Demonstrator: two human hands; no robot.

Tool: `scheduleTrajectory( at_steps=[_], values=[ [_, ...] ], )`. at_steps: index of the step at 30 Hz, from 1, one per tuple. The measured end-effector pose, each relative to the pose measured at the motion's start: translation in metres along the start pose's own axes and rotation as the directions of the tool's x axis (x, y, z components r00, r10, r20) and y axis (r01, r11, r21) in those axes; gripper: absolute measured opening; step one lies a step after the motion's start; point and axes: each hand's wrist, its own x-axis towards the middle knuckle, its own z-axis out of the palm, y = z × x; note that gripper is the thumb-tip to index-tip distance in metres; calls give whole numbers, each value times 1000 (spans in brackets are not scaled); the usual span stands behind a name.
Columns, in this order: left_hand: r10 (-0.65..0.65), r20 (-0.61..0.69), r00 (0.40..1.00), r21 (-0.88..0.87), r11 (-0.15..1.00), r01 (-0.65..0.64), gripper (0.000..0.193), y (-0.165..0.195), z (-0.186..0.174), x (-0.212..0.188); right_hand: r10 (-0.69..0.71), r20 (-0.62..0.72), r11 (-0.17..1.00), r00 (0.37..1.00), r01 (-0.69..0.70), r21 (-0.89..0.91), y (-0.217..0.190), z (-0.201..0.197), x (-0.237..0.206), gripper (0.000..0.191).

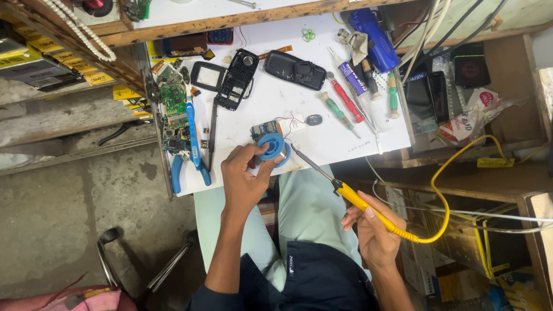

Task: The person cleans a small circuit board with a toothbrush, adjusts a wire on the board, then holds the board against a roll of blue tape while soldering it with a soldering iron. They set the iron down and pick up pliers near the end.

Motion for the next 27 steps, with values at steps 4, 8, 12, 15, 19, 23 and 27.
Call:
scheduleTrajectory(
  at_steps=[4, 8, 12, 15, 19, 23, 27],
  values=[
    [13, 1, 1000, 9, 1000, -13, 30, -1, 0, 0, -10, -4, 1000, 1000, 10, 7, 0, -1, 0, 39],
    [15, 10, 1000, -10, 1000, -15, 30, -1, 0, 0, -21, -6, 1000, 1000, 21, -12, -1, -2, 1, 39],
    [24, 12, 1000, -13, 1000, -24, 30, 0, -2, 1, -37, 21, 999, 999, 38, -20, -3, -1, 1, 38],
    [17, 37, 999, 9, 1000, -17, 29, 2, -5, 3, -60, 35, 995, 998, 63, -75, -7, 2, 1, 37],
    [10, 63, 998, -36, 999, -7, 28, 5, -7, 8, -124, 96, 960, 988, 144, -241, -20, 10, 2, 35],
    [-32, 81, 996, 29, 999, 30, 29, 6, -8, 11, -183, 241, 802, 953, 286, -525, -35, 17, 3, 32],
    [0, 55, 999, 21, 1000, -1, 29, 7, -7, 10, -178, 280, 787, 943, 307, -535, -41, 24, 3, 30]
  ],
)
